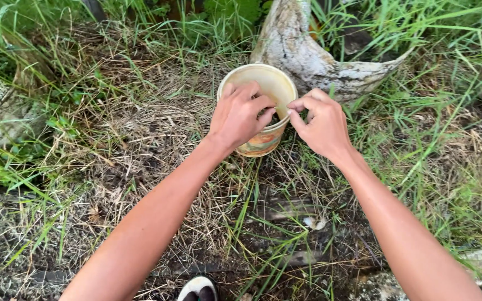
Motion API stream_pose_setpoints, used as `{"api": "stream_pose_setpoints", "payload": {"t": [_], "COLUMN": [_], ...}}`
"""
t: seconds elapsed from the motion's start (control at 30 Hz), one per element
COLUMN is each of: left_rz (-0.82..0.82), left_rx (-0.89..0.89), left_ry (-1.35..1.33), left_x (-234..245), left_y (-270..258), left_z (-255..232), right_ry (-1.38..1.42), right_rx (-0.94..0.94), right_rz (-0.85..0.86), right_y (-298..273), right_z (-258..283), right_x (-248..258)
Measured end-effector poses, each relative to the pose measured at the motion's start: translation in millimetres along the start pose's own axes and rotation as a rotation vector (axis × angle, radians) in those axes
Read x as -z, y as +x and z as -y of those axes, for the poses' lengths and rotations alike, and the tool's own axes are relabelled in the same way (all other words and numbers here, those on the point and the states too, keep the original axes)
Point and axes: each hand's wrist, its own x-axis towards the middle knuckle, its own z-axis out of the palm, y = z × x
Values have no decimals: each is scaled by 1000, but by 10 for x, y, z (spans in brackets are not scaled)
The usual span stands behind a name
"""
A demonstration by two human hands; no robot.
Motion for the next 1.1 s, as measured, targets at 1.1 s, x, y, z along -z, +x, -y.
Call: {"api": "stream_pose_setpoints", "payload": {"t": [1.1], "left_rz": [31], "left_rx": [100], "left_ry": [-151], "left_x": [47], "left_y": [165], "left_z": [-344], "right_ry": [-46], "right_rx": [20], "right_rz": [76], "right_y": [-388], "right_z": [-400], "right_x": [82]}}
